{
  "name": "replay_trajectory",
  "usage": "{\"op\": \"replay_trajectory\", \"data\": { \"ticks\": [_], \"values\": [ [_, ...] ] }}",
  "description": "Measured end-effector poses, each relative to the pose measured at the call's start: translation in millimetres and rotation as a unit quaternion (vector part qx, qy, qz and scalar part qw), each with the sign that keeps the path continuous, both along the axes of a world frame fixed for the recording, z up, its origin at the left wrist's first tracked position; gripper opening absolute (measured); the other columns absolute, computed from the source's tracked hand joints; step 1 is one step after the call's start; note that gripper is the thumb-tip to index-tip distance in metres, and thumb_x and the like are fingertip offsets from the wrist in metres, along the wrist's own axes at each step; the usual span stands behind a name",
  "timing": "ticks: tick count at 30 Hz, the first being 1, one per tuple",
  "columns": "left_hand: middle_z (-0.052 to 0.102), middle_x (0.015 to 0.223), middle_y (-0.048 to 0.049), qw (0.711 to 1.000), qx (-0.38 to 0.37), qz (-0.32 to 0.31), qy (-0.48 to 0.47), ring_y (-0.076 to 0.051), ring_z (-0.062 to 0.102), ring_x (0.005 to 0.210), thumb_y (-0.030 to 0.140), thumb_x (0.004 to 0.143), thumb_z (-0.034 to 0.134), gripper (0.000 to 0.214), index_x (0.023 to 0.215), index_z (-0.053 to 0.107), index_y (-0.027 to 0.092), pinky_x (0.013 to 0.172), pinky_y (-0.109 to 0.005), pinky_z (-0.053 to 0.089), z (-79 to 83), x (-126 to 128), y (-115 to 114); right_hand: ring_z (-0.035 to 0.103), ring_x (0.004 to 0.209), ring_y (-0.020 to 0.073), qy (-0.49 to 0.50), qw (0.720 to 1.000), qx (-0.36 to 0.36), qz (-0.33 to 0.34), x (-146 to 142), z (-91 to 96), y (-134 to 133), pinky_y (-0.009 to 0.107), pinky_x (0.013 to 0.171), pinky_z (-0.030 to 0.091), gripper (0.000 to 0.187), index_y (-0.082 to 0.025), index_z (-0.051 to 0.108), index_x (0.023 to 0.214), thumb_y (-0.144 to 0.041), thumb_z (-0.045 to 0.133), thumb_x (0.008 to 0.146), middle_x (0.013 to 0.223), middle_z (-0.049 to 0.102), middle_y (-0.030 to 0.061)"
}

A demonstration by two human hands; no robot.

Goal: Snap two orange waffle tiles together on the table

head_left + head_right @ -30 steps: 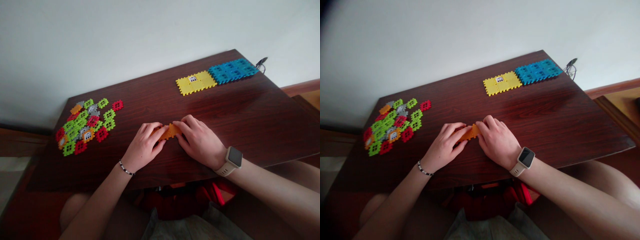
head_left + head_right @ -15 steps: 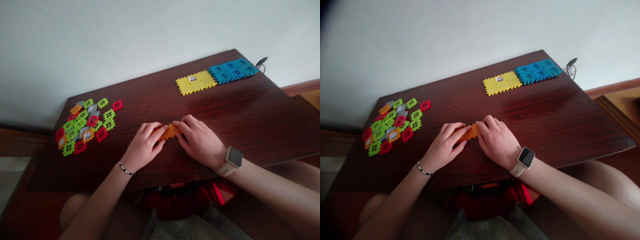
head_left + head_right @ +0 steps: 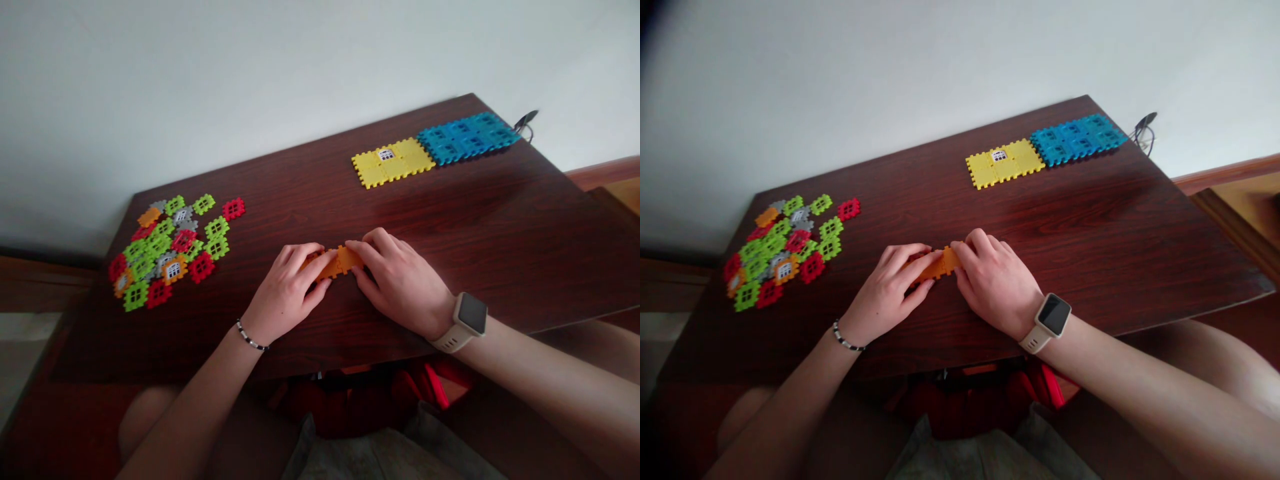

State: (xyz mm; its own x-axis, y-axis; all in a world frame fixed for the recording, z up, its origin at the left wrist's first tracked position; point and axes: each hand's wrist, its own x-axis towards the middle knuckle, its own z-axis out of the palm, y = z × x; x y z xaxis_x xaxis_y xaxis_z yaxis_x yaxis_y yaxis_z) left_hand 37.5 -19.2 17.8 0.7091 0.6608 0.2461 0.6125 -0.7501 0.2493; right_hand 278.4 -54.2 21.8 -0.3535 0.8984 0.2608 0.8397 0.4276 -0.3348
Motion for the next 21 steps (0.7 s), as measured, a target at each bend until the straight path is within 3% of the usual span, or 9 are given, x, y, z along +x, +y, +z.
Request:
{"op": "replay_trajectory", "data": {
  "ticks": [21],
  "values": [
    [0.061,0.140,-0.0128,1.000,-0.004,0.000,-0.005,-0.031,0.056,0.128,0.019,0.105,0.060,0.048,0.153,0.055,0.023,0.113,-0.054,0.054,-0.6,0.0,0.0,0.064,0.102,0.0293,0.003,1.000,0.005,-0.003,-0.1,-1.2,-0.5,0.045,0.093,0.056,0.031,-0.014,0.062,0.134,-0.024,0.051,0.106,0.118,0.062,0.0150]
  ]
}}
